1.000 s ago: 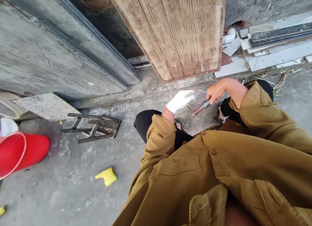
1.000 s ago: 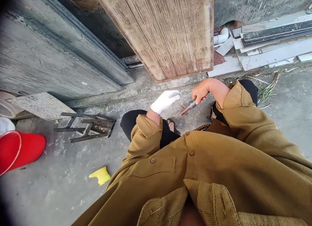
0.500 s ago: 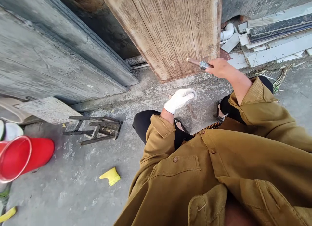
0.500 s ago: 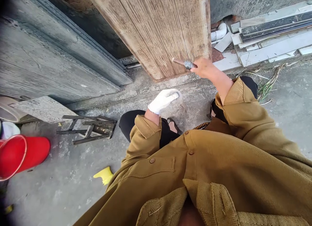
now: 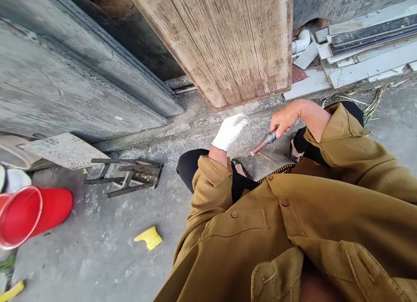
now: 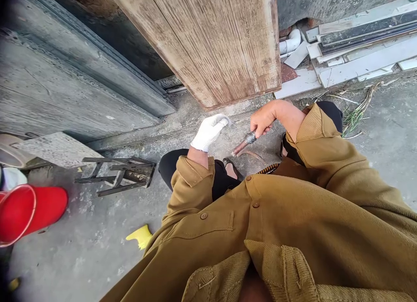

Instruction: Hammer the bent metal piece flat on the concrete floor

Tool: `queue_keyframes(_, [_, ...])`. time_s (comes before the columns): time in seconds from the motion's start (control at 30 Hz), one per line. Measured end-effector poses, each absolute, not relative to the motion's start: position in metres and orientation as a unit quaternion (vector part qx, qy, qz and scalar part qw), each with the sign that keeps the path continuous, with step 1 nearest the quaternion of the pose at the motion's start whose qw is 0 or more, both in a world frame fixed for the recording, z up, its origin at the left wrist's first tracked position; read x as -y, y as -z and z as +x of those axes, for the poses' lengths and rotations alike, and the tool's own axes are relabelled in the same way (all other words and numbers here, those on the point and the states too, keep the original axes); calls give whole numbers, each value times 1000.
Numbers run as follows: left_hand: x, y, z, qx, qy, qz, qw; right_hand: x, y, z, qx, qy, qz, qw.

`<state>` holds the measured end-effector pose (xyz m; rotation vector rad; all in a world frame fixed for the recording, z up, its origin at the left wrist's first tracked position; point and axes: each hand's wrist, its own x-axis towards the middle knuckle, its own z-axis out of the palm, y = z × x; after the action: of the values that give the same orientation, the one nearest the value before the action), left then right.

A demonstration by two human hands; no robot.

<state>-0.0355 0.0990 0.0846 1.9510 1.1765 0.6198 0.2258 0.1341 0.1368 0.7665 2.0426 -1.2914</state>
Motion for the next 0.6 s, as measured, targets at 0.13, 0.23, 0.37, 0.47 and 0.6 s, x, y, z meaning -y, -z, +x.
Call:
queue_keyframes(0.13, [-102, -80, -29, -478, -232, 766, 363, -136, -149, 231, -759, 550, 239, 254])
queue_keyframes(0.23, [-102, -78, -21, -490, -227, 743, 396, -139, -156, 239, -764, 568, 282, 117])
queue_keyframes(0.37, [-96, -80, -11, -433, -224, 711, 507, -144, -155, 246, -730, 502, 448, -117])
queue_keyframes(0.47, [-90, -82, -6, -380, -205, 705, 563, -150, -148, 248, -708, 406, 557, -153])
queue_keyframes(0.6, [-86, -87, -7, -350, -203, 703, 585, -157, -144, 249, -725, 252, 637, -67])
